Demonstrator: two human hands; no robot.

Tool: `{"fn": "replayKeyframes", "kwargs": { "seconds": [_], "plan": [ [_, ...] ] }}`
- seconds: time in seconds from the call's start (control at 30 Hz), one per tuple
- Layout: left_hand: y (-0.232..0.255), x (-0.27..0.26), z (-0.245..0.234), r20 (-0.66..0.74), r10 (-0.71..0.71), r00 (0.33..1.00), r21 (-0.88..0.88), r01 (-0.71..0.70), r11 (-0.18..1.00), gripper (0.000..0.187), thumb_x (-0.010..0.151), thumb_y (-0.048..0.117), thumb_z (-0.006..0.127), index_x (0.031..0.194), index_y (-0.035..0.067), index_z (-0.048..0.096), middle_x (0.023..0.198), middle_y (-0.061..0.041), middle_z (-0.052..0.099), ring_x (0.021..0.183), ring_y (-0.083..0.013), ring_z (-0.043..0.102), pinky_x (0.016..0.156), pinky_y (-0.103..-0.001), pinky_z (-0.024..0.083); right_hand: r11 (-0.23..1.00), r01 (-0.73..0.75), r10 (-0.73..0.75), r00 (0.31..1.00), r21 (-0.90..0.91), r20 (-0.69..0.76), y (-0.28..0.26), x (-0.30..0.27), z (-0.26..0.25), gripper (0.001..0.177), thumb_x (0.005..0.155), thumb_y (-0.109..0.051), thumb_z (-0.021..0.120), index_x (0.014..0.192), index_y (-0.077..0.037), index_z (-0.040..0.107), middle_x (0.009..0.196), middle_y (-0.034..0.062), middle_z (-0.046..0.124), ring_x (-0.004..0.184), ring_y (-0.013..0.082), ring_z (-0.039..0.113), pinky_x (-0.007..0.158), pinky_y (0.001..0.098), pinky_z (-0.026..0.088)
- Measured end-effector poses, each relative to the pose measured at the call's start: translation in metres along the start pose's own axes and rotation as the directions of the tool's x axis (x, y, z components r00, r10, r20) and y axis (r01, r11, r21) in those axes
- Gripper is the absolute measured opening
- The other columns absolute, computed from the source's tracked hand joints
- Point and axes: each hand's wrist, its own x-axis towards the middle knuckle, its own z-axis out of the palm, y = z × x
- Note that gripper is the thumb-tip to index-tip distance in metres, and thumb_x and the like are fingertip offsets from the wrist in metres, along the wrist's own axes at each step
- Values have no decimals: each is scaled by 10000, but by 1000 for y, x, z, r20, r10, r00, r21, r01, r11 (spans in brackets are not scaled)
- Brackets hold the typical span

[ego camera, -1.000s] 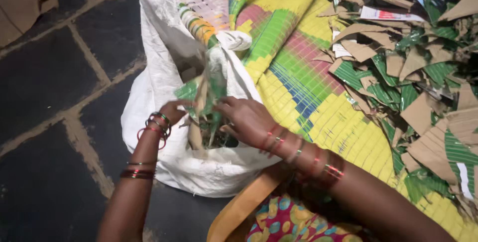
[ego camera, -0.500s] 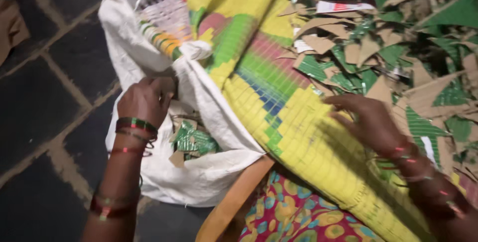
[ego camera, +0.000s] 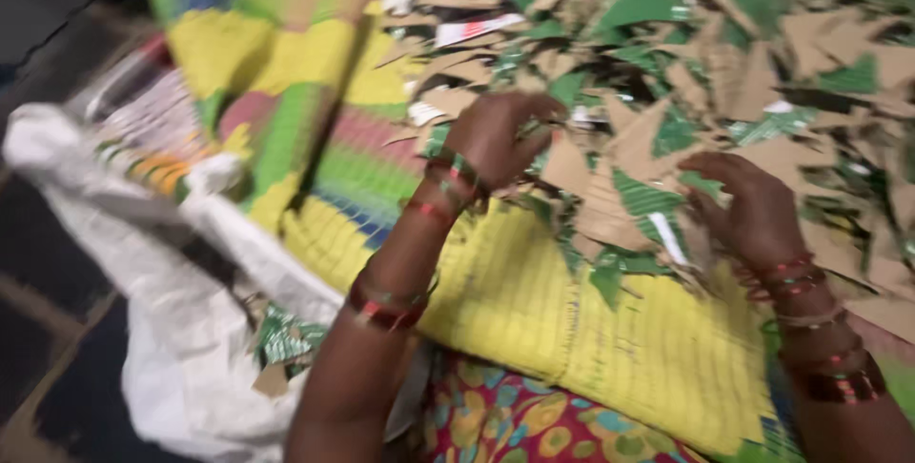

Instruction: The person sits on a woven mat and sorts through a large pile of shredded cardboard pieces. They pick up handfuls of the material, separate them, and place the sorted pieces into a white sack positioned to their left.

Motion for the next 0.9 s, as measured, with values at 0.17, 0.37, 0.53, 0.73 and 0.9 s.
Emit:
{"fn": "replayKeyframes", "kwargs": {
  "seconds": [0.17, 0.37, 0.53, 0.73, 0.9],
  "plan": [
    [-29, 68, 83, -240, -131, 962, 113, 162, 980, 433, 858, 395, 778, 1233, 187, 723, 1256, -149, 697, 1162, -353, 657, 996, -453, 525, 996, 1, -2, 1000, -89, -8, 54, -13, 3, 488, 896, -207, 761, 1365, -138, 644, 1407, 171, 623, 1230, 379, 619, 970, 468, 530],
    [-39, 55, 141, -313, -324, 893, 283, 413, 865, 722, 724, 542, 870, 1309, 183, 647, 1400, -205, 513, 1299, -422, 451, 987, -599, 452, 993, -111, 114, 992, 48, -51, 114, -24, 34, 866, 841, -403, 788, 1518, -13, 414, 1508, 303, 457, 1398, 462, 448, 1133, 521, 406],
    [-42, 37, 140, -360, -475, 803, 212, 567, 796, 630, 777, 434, 819, 1341, 211, 646, 1386, -174, 533, 1325, -399, 461, 938, -596, 482, 986, -165, 163, 983, -11, -81, 109, -30, 51, 959, 837, -542, 764, 1544, 2, 414, 1523, 369, 402, 1414, 538, 382, 1132, 580, 343],
    [-13, 31, 155, -30, -380, 925, 142, 380, 914, 581, 799, 443, 784, 1325, 240, 642, 1347, -135, 578, 1157, -322, 625, 917, -440, 580, 988, -148, 147, 989, -51, -19, 59, -24, 51, 894, 764, -552, 794, 1465, -77, 507, 1493, 346, 443, 1356, 520, 430, 1104, 592, 377],
    [14, 36, 162, 291, -319, 902, 436, 172, 883, 1042, 657, 516, 946, 1491, 214, 399, 1468, -232, 446, 1237, -429, 553, 913, -501, 552, 996, -79, 80, 996, -30, 39, 25, -24, 48, 706, 770, -469, 842, 1345, -115, 635, 1484, 325, 474, 1305, 510, 495, 1039, 570, 428]
  ]
}}
